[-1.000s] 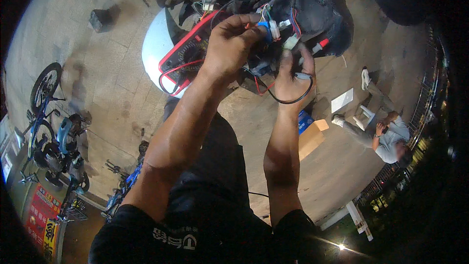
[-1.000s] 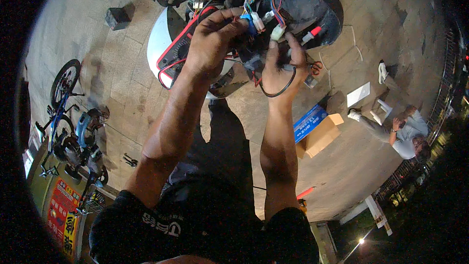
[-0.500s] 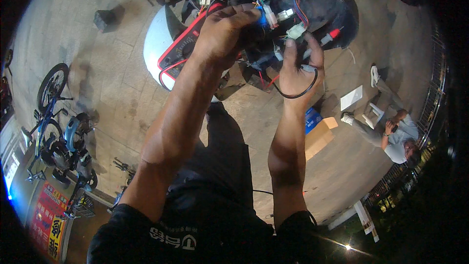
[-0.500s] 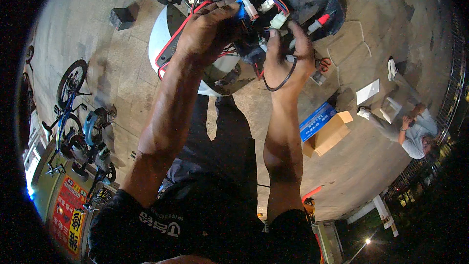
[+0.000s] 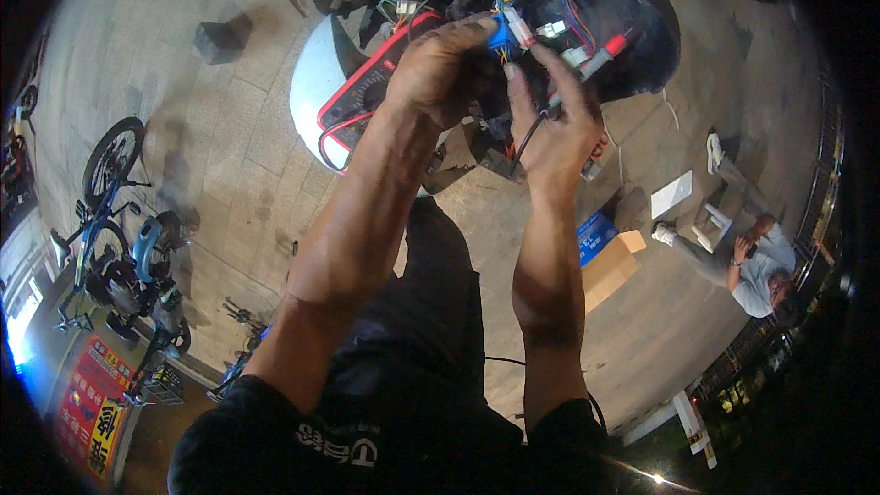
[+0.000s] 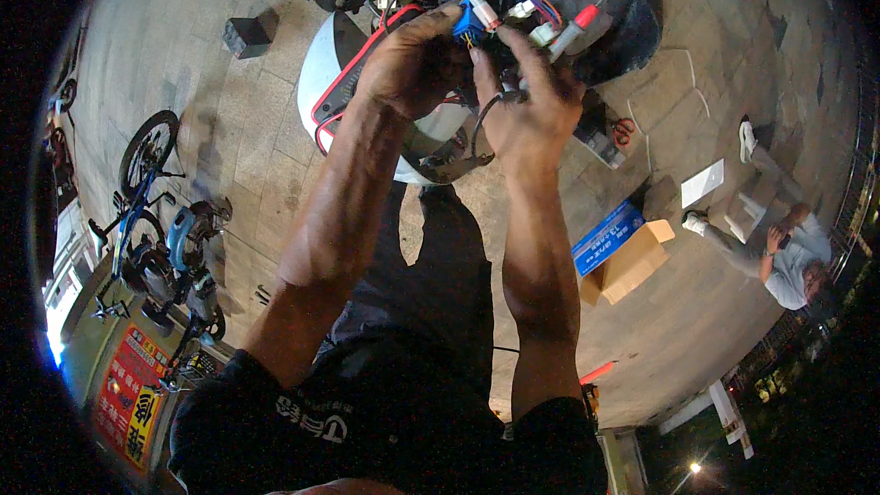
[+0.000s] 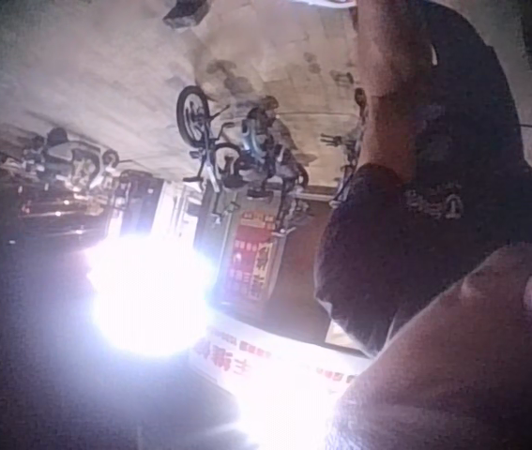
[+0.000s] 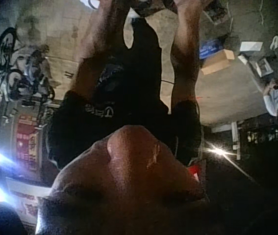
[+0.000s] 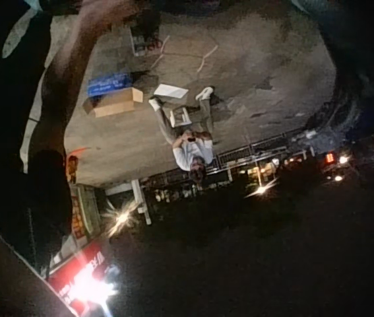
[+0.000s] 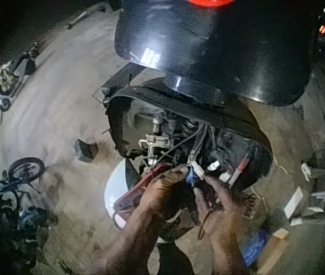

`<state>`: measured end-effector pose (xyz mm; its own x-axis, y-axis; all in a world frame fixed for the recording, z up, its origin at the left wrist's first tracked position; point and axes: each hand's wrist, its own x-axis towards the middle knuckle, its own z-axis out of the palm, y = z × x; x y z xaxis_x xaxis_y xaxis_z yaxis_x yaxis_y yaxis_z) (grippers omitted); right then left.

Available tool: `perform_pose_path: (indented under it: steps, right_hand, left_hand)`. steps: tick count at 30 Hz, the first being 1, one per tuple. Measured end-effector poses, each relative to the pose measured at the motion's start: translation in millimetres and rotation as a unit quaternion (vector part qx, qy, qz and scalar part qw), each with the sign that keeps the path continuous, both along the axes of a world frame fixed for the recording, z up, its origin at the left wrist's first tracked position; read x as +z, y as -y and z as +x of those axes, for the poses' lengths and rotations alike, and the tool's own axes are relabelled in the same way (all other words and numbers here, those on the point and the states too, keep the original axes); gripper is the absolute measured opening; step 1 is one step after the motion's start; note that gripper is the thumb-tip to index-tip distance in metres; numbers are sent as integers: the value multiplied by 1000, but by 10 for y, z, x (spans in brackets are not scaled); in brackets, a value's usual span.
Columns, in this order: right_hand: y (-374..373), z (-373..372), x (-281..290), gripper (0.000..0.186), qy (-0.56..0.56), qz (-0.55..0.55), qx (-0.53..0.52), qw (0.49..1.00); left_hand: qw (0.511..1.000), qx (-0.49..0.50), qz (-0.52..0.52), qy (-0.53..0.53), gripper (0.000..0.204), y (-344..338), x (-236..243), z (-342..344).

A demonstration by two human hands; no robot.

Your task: The person works on the exposed wiring of a motorcycle, connecting and disconnecting electrical connectors, retrieving a small component from a shelf, and using a multimeter to test the circuit. The person manipulates wires and connectors by hand and uses a multimeter to measure electrical values.

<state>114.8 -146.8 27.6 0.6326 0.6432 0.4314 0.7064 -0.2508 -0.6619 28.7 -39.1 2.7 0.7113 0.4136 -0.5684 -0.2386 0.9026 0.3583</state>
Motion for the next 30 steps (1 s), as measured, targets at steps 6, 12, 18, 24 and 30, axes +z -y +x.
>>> perform_pose_path:
  steps: [6, 12, 18, 24, 30]
  right_hand:
    - [-44, 1, 22, 31, -98, -22, -25, 995]
    - [-64, 52, 89, 31, -112, -46, -5, 993]
    - [-143, 76, 137, 28, -122, -65, 3, 990]
    - [-137, 71, 159, 29, -156, -85, -8, 984]
    - [-42, 75, 133, 27, -119, -46, 42, 991]
  left_hand:
    - [999, -20, -23, -14, 16, -19, -1, -14]
    - [999, 9, -32, 1, 13, 4, -20, 6]
    - [999, 20, -18, -29, 15, 13, -4, 7]
    - [1000, 18, -11, -5, 20, 14, 12, 7]
    - [998, 57, 31, -26, 24, 100, 133, -19]
